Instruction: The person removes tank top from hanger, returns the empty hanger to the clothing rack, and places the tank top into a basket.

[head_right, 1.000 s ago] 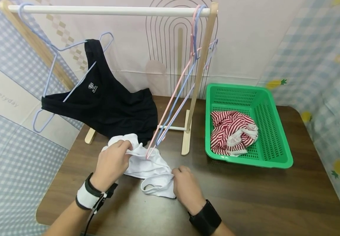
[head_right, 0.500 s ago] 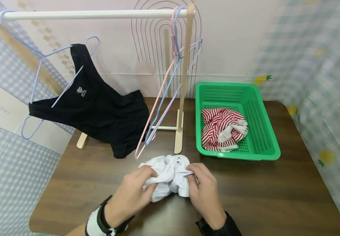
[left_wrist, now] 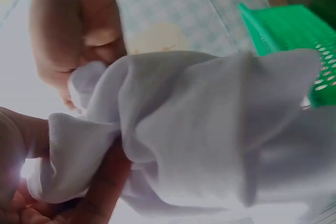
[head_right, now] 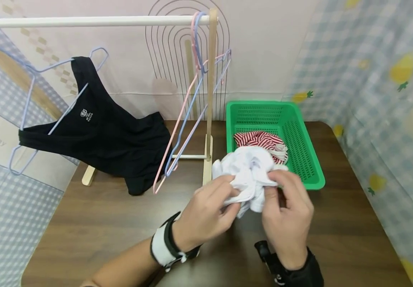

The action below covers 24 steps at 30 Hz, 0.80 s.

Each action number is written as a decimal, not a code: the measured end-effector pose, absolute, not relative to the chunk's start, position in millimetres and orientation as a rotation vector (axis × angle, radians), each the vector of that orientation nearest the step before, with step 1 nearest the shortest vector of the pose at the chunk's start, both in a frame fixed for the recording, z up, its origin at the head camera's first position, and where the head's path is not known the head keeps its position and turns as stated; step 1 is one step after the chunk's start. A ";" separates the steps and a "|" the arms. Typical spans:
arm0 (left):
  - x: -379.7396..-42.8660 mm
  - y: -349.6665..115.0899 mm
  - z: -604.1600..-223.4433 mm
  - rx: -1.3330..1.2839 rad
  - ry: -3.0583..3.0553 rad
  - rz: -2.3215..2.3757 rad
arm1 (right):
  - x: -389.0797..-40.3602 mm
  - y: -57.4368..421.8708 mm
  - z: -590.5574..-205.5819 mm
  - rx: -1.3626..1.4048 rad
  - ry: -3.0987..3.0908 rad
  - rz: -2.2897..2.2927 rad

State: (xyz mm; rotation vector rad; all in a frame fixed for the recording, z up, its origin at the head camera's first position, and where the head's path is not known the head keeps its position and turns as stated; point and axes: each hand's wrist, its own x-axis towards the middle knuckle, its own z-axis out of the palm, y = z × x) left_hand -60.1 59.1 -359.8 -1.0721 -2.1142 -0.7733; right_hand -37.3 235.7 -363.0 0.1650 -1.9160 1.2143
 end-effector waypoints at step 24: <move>-207.9 156.4 -372.0 -1.360 -2.498 -0.604 | -142.6 301.3 -381.3 -0.168 -2.086 0.989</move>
